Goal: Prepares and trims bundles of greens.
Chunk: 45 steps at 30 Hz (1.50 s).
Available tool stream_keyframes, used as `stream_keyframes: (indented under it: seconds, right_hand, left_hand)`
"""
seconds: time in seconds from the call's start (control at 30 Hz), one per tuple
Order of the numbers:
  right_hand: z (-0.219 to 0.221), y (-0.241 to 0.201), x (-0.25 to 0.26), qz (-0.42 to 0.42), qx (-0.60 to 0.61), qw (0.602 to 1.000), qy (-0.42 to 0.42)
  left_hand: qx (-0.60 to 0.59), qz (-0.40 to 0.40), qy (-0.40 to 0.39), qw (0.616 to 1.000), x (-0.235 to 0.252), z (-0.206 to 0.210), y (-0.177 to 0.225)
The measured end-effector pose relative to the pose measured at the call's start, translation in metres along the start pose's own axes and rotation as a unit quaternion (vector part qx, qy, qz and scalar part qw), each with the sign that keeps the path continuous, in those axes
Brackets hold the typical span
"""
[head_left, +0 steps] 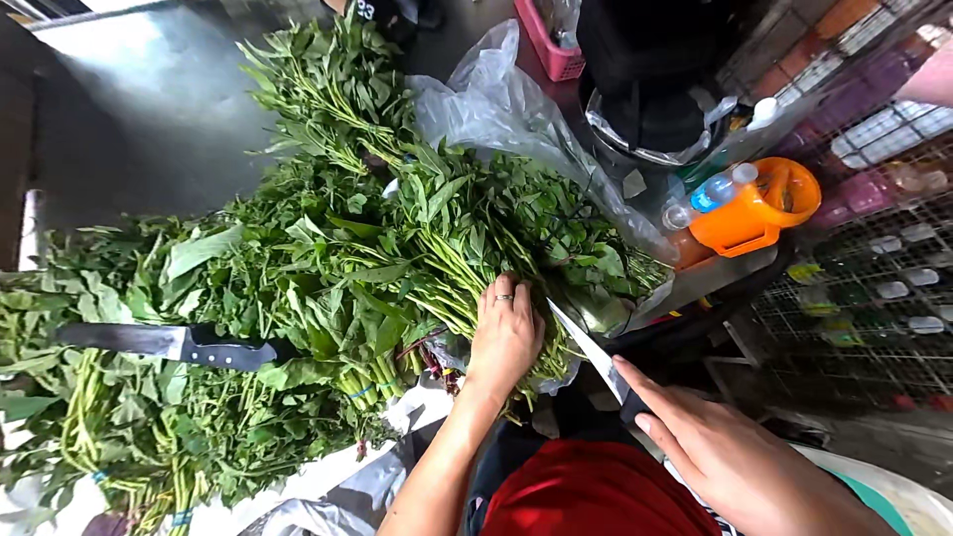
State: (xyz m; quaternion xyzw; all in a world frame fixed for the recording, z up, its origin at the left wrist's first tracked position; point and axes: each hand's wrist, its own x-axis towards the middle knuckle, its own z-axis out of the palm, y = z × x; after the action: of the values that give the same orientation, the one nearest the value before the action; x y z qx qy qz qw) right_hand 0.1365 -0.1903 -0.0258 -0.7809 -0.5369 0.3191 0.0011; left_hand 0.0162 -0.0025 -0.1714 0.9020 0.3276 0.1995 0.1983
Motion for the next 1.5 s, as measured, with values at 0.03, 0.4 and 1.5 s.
stream_keyframes:
  seconds: [0.03,0.4,1.5]
  right_hand:
    - [-0.001,-0.003,0.001,0.002,-0.013,1.000,-0.002]
    - [-0.025,-0.015,0.004,0.021,-0.106,0.988,-0.108]
    - [-0.016,0.250,0.224,-0.030,0.016,0.978,0.204]
  left_hand:
    - [0.000,0.001,0.002,1.000,0.000,0.000,0.000]
    - [0.009,0.009,0.014,1.000,-0.001,0.004,0.002]
    - [-0.151,-0.465,0.097,0.867,-0.038,-0.026,0.044]
